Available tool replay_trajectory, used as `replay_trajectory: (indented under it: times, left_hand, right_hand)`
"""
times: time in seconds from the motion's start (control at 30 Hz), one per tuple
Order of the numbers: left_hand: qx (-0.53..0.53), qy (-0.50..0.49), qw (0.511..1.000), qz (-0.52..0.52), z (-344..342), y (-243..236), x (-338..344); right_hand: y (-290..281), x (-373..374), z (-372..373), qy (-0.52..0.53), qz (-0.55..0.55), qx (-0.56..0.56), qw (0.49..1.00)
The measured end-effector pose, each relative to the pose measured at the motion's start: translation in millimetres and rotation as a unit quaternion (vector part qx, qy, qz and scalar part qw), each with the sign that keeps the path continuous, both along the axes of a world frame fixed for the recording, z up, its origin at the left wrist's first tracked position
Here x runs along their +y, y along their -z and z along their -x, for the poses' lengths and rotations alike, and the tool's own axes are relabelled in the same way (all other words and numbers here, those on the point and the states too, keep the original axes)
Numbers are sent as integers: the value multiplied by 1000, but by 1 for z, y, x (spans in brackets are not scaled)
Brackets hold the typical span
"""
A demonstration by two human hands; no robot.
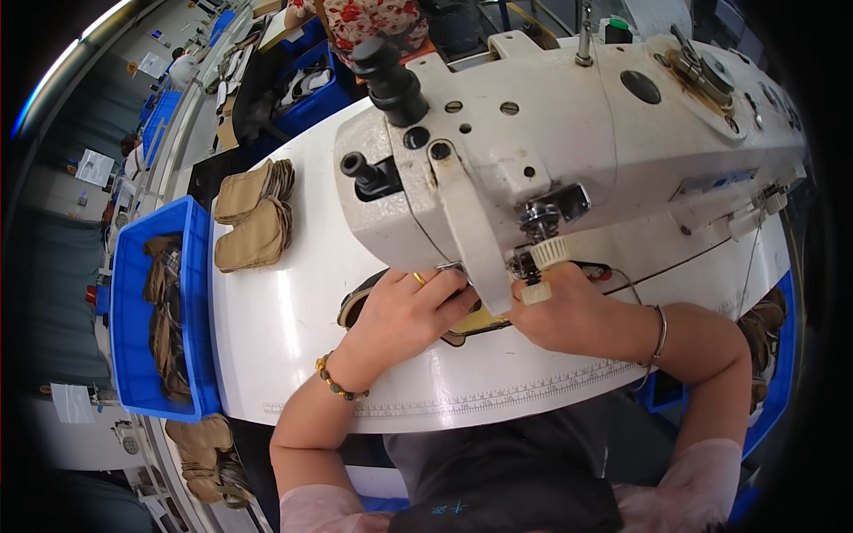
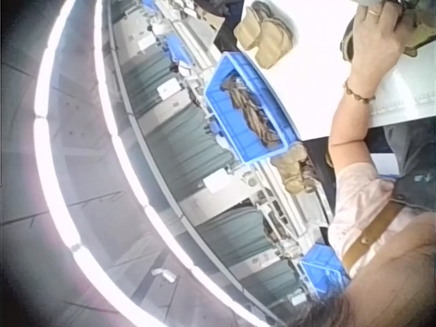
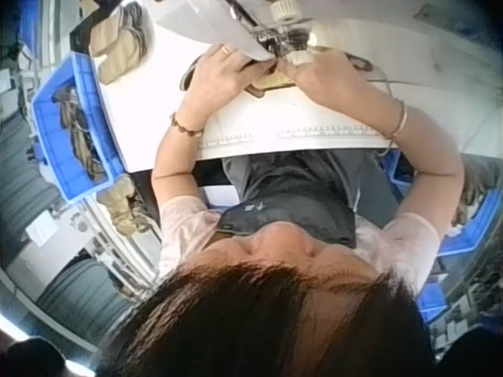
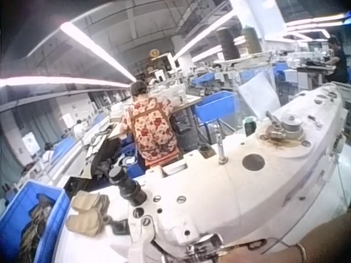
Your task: The recorder is sewing a leather component for a bag using an industrial sewing machine.
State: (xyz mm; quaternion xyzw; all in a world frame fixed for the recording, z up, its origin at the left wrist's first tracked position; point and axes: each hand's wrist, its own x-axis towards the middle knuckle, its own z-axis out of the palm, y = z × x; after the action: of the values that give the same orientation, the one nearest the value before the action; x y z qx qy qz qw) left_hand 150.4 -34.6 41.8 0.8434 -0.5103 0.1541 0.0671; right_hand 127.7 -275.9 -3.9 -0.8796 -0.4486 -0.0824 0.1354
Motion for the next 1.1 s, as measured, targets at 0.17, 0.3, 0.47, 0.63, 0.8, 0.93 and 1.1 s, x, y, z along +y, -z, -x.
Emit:
replay_trajectory:
  times: [0.17,0.3,0.47,0.63,0.8,0.93,1.1]
  left_hand:
    - [29,-39,995,89,-4,18,-4]
    - [51,-74,994,60,0,16,-10]
    - [103,-71,991,48,-4,11,-8]
    - [122,-69,989,55,-6,9,-7]
    - [138,-79,986,53,-4,6,-9]
    - [138,-84,985,63,-6,10,-10]
    - [98,-100,987,74,-8,10,-11]
  right_hand:
    - [-7,0,0,3,-42,-11,999]
    - [-15,-1,-1,-3,1,27,1000]
    - [7,8,0,21,-86,-32,996]
    - [6,8,0,17,-54,-44,997]
    - [6,7,1,25,-56,-48,997]
    - [3,7,-1,20,-75,-54,996]
    - [0,8,-1,38,-56,-12,998]
